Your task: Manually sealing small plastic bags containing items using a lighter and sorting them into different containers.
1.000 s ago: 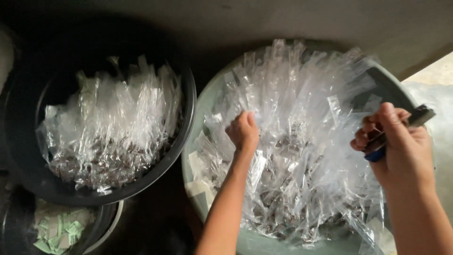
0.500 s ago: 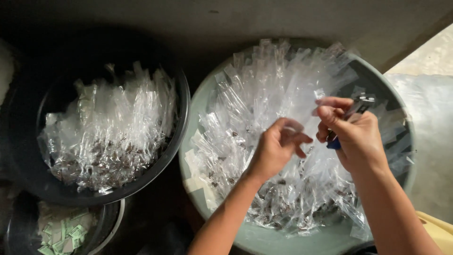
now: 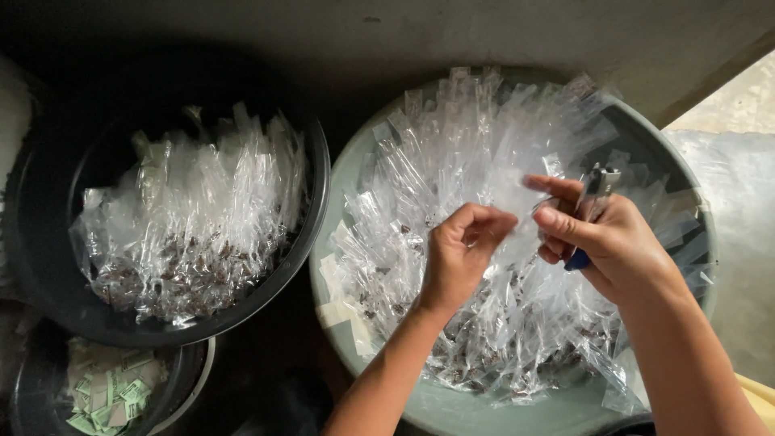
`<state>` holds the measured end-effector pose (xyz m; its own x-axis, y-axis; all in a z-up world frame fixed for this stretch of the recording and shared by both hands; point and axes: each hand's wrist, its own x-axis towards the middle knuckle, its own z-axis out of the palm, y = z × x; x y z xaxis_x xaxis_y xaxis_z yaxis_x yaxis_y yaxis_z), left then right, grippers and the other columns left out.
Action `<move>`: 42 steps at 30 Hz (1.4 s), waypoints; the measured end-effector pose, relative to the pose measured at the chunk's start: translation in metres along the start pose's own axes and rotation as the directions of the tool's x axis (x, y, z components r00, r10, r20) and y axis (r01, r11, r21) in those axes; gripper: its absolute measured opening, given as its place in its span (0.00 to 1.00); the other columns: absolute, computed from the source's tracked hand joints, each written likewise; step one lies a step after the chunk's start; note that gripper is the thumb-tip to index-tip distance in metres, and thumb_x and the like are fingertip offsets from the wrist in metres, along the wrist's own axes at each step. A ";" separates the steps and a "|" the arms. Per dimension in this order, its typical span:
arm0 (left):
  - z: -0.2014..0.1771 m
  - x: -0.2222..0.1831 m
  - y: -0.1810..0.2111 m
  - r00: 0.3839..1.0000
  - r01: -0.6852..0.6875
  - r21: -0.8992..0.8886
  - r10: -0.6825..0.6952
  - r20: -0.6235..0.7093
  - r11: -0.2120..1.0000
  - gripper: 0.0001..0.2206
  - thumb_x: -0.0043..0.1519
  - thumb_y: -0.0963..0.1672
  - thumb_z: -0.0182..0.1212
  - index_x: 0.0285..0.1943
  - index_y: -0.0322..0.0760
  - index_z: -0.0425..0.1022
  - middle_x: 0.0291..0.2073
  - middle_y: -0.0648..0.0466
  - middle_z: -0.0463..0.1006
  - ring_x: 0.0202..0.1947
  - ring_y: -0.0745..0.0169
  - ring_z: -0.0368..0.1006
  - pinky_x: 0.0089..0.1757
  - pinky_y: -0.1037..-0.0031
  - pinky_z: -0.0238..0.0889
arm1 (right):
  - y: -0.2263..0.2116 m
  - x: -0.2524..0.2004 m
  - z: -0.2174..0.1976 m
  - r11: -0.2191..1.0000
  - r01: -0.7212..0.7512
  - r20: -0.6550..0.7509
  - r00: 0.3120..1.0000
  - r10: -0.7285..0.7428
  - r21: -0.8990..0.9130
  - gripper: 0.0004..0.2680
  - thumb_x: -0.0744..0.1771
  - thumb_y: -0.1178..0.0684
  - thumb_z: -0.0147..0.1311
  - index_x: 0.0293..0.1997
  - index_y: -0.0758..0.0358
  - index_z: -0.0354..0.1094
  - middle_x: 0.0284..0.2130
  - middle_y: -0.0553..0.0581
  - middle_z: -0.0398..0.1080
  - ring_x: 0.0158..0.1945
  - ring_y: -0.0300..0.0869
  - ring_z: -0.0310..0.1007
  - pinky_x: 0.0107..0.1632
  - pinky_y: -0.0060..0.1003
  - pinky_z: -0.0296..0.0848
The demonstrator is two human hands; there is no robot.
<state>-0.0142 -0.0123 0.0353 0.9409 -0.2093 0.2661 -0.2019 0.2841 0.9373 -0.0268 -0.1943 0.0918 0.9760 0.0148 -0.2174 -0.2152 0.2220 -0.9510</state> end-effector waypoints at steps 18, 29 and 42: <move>0.039 -0.067 -0.102 0.829 -0.052 0.283 -0.116 0.546 0.958 0.08 0.70 0.35 0.44 0.44 0.19 0.70 0.35 0.37 0.72 0.22 0.57 0.71 0.21 0.81 0.72 | 0.004 -0.011 -0.049 0.924 0.268 -0.199 0.924 -0.327 -0.273 0.05 0.68 0.59 0.60 0.46 0.59 0.69 0.39 0.54 0.73 0.35 0.34 0.74 0.38 0.24 0.78; -0.039 0.041 -0.118 0.968 0.238 0.712 -0.100 -0.231 0.661 0.30 0.55 0.46 0.48 0.69 0.33 0.58 0.61 0.43 0.66 0.62 0.43 0.59 0.61 0.56 0.52 | -0.010 -0.021 -0.036 0.906 0.295 -0.294 0.875 -0.384 -0.304 0.06 0.70 0.60 0.60 0.48 0.62 0.65 0.36 0.53 0.71 0.31 0.34 0.71 0.37 0.23 0.76; -0.032 0.076 -0.150 0.984 0.027 0.601 0.083 -0.154 0.799 0.04 0.59 0.39 0.59 0.40 0.35 0.77 0.32 0.51 0.81 0.31 0.59 0.75 0.34 0.73 0.69 | -0.010 -0.019 -0.027 0.931 0.252 -0.316 0.889 -0.330 -0.262 0.04 0.71 0.61 0.58 0.45 0.64 0.65 0.33 0.52 0.69 0.29 0.33 0.69 0.35 0.25 0.74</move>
<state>0.0969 -0.0408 -0.0924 0.9515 -0.0379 0.3054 -0.2995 -0.3414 0.8909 -0.0445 -0.2229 0.0997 0.9283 -0.3684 0.0510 0.0370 -0.0451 -0.9983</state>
